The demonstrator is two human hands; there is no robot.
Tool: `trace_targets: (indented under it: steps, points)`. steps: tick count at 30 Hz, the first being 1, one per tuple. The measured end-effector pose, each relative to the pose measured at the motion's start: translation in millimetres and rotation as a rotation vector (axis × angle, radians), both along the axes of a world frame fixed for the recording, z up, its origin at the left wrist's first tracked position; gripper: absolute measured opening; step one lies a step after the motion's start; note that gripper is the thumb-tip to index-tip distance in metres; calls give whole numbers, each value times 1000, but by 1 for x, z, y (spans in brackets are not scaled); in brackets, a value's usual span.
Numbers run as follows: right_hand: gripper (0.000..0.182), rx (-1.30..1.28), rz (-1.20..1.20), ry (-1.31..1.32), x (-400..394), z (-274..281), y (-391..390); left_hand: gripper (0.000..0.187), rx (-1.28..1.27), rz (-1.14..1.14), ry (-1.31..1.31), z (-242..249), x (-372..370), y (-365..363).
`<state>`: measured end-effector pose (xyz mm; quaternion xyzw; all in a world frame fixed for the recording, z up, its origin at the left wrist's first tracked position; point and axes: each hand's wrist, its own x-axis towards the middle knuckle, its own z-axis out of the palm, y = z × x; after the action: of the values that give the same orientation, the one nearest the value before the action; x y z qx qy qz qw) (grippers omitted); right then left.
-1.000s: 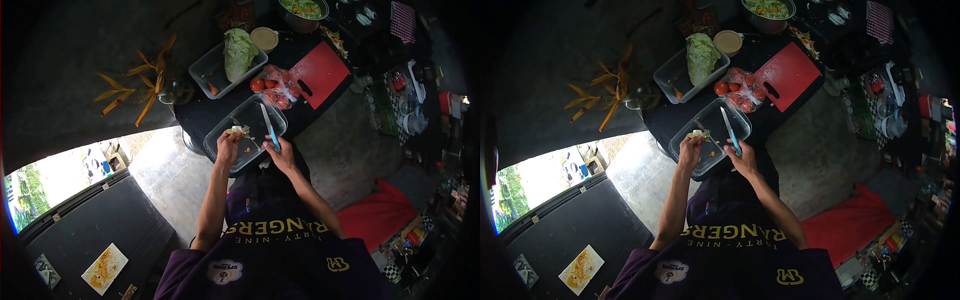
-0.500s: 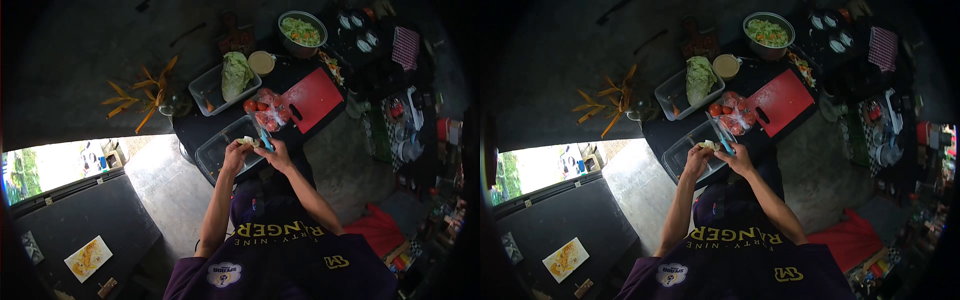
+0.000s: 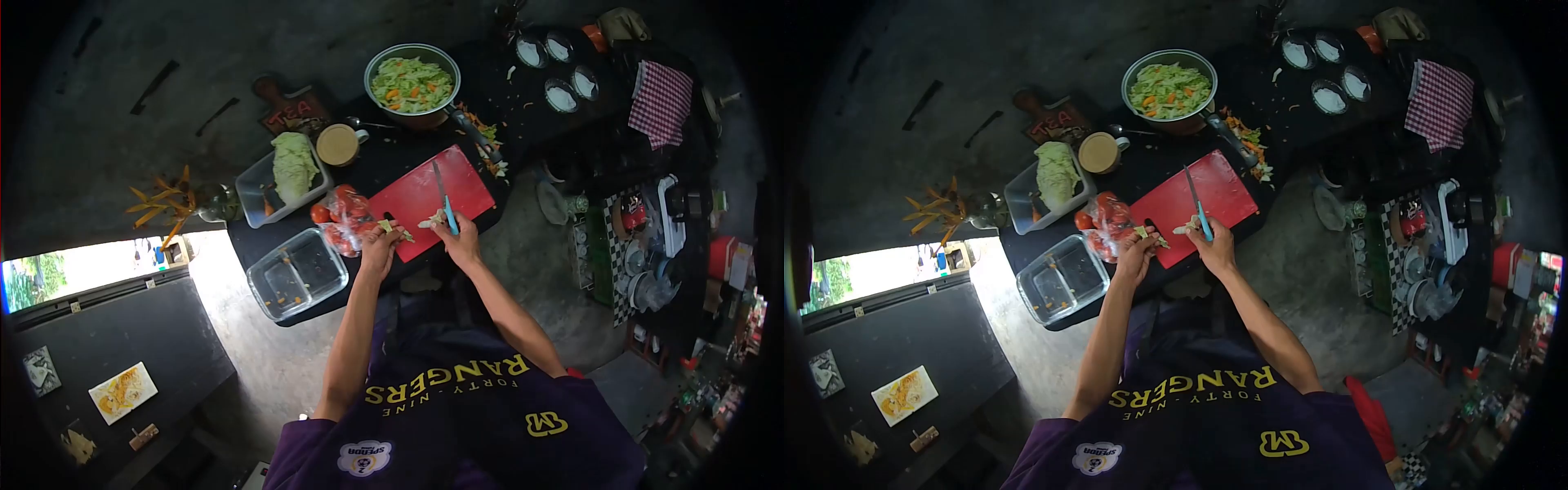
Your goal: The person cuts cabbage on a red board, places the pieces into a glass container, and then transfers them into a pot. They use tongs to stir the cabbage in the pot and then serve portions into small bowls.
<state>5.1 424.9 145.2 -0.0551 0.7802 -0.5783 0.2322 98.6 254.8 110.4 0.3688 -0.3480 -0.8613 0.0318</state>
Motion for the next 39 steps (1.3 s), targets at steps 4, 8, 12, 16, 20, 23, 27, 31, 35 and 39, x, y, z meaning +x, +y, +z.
trace_targets:
  steps: [4,8,12,16,20,23,27,31,35,39]
  points:
    - [25,134,87,-7,-36,-17,24,23,-217,18,-111,-17,-19,24]
    - [28,-42,206,-52,-58,-21,19,28,-373,15,-148,-21,-33,32]
    - [50,58,301,-10,-70,-42,23,28,-418,36,-220,-23,-43,31]
    - [58,65,249,-18,-72,-69,37,27,-467,26,-281,-35,-35,33]
    - [31,129,254,-21,-69,-69,54,28,-619,-103,-383,-42,-33,36]
    - [23,157,234,-17,-67,-66,58,34,-765,-213,-432,-27,-46,37]
    - [23,76,93,-21,-66,-93,54,45,-1128,-369,-442,-43,-57,28]
    - [19,172,26,28,-76,-92,46,55,-1634,-342,-419,-33,-67,35]
    - [27,221,27,-86,-92,-59,38,54,-1512,-626,-762,2,-90,39]
    - [31,168,7,259,-92,-96,48,49,-1487,-788,-828,4,-106,33]
